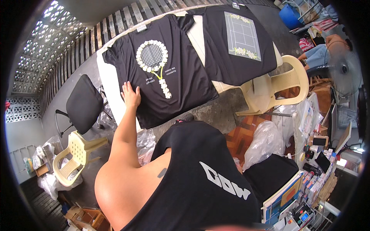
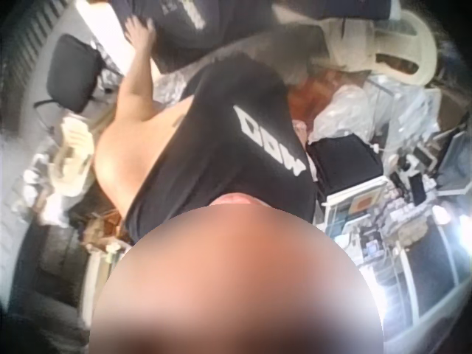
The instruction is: The person places a black t-shirt on a heat press, aligns a tennis racket graphic transfer, and uses the press to apply the design. They repeat the process on a second t-shirt, adjusting the transfer and operating the press between shirts.
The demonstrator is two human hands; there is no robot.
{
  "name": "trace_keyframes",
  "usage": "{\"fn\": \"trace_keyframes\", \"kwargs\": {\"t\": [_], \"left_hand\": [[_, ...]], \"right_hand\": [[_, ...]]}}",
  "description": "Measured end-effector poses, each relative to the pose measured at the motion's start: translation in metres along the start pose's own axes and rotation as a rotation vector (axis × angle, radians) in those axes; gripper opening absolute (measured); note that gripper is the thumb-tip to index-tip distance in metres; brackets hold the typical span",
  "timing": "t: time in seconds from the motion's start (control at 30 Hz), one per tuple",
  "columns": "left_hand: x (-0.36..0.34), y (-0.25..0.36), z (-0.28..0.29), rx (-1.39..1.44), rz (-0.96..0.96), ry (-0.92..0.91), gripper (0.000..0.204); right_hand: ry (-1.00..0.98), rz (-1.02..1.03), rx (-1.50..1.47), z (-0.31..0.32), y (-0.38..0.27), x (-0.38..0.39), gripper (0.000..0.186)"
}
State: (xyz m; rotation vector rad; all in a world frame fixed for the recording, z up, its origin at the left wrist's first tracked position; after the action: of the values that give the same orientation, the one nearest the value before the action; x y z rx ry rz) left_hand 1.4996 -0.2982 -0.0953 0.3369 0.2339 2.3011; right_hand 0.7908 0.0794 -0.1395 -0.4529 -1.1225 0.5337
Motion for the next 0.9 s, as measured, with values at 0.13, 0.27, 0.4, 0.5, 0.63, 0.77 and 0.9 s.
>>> {"fn": "trace_keyframes", "kwargs": {"t": [0.13, 0.27, 0.4, 0.5, 0.63, 0.77, 0.9], "left_hand": [[0.044, -0.013, 0.012, 0.037, -0.01, 0.252, 0.07], [0.11, -0.013, 0.011, -0.012, -0.16, 0.194, 0.061], [0.136, -0.007, 0.009, -0.154, 0.005, 0.071, 0.058], [0.12, 0.015, 0.019, -0.24, 0.122, -0.016, 0.051], [0.122, 0.099, 0.033, -0.174, -0.311, 0.181, 0.032], [0.199, 0.216, -0.008, 0.153, -0.798, 0.171, 0.016], [0.272, 0.293, -0.07, 0.289, -1.023, -0.259, 0.01]], "right_hand": [[0.084, -0.027, -0.109, 0.029, -0.007, -0.004, 0.019], [0.156, -0.021, -0.271, 0.057, -0.005, -0.025, 0.02], [0.191, 0.104, -0.102, 0.084, -0.011, -0.04, 0.026], [0.263, 0.205, 0.04, 0.109, -0.029, -0.035, 0.029], [0.502, 0.634, 0.286, 0.168, -0.089, 0.003, 0.027], [0.745, 0.73, 0.301, 0.244, -0.13, 0.064, 0.022], [0.982, 0.832, 0.358, 0.327, -0.156, 0.142, 0.02]]}}
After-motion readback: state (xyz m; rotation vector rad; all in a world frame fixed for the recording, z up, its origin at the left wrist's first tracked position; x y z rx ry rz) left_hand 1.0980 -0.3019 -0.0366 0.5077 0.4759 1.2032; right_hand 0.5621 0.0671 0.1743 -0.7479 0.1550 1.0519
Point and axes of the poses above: each hand's wrist, its own x-axis away from the middle knuckle, its own z-axis out of the back of the hand, y = z × x, the point moved 5 cm from there along -x, towards the middle knuckle, and after that the axes turned 12 degrees about z, right-handed, at the moved point
